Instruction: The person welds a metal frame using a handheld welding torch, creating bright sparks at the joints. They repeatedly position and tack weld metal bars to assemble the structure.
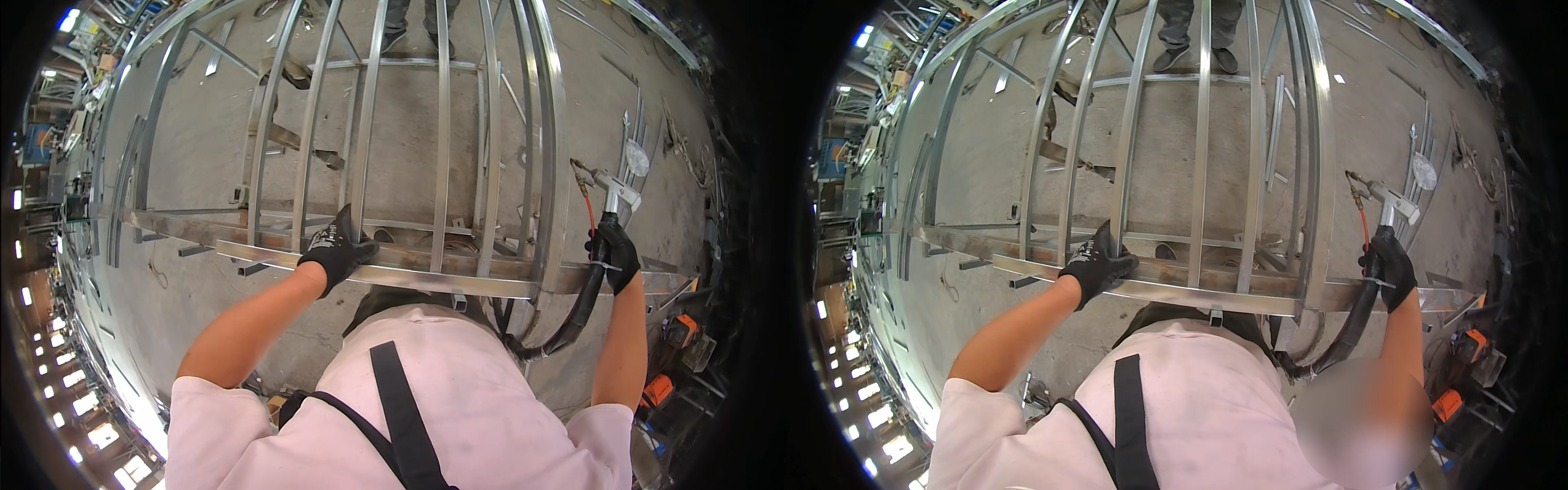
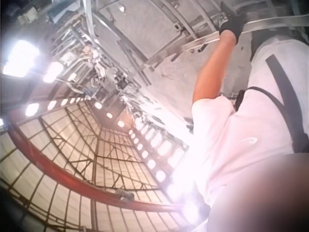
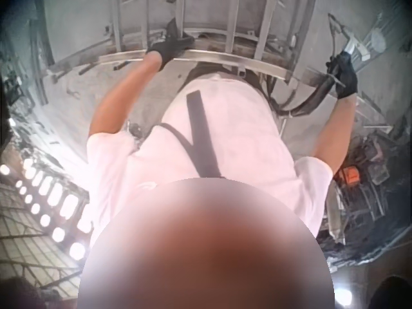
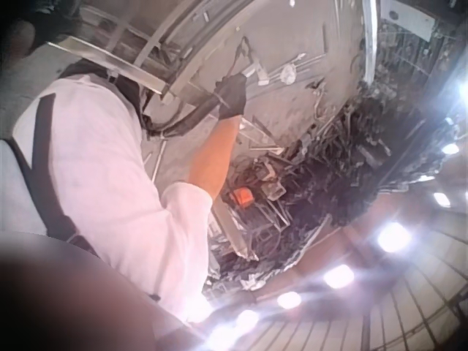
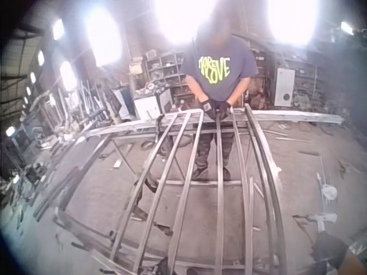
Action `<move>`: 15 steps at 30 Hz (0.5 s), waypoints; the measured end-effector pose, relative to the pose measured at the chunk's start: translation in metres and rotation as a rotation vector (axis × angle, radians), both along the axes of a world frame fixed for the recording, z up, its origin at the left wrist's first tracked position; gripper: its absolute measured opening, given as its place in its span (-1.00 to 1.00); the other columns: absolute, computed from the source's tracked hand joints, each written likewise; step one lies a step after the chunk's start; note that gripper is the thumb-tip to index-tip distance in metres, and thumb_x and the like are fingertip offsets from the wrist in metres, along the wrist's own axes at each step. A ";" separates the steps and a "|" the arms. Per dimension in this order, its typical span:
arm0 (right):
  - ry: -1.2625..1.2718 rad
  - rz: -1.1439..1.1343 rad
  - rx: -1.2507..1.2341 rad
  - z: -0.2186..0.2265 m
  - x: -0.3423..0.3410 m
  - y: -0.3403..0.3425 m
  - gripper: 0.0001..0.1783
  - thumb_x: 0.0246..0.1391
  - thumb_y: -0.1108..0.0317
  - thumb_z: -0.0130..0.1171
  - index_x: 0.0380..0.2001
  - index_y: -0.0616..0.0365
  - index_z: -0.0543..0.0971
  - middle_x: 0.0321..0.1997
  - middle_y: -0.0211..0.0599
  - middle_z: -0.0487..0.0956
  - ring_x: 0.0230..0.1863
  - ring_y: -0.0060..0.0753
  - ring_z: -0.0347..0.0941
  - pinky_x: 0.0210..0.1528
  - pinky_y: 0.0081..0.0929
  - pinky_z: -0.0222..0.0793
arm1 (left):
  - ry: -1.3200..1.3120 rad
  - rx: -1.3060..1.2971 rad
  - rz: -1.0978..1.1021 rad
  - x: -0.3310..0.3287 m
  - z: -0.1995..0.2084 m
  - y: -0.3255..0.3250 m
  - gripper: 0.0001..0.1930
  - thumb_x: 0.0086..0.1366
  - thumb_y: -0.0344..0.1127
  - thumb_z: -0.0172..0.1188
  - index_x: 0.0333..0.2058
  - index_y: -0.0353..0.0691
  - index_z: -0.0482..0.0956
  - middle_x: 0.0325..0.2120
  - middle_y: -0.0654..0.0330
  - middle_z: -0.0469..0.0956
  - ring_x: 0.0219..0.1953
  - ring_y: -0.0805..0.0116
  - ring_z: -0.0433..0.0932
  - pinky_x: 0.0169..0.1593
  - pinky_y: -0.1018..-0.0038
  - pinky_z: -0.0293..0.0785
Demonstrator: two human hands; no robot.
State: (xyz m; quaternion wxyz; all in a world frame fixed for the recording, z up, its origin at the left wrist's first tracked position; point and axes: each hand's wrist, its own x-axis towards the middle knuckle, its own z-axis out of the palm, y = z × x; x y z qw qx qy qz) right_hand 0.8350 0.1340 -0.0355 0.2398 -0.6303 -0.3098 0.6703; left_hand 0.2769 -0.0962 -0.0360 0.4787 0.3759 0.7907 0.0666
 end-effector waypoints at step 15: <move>-0.004 0.024 0.027 -0.005 0.005 -0.001 -0.66 0.31 0.10 0.32 -0.01 -0.01 0.49 -0.25 -0.34 0.62 -0.34 -0.32 0.61 -0.36 -0.32 0.55 | -0.284 0.028 0.090 0.000 0.046 0.035 -0.24 0.35 0.05 0.47 0.32 -0.29 0.38 -0.08 0.15 0.62 -0.05 0.33 0.56 0.12 0.30 0.53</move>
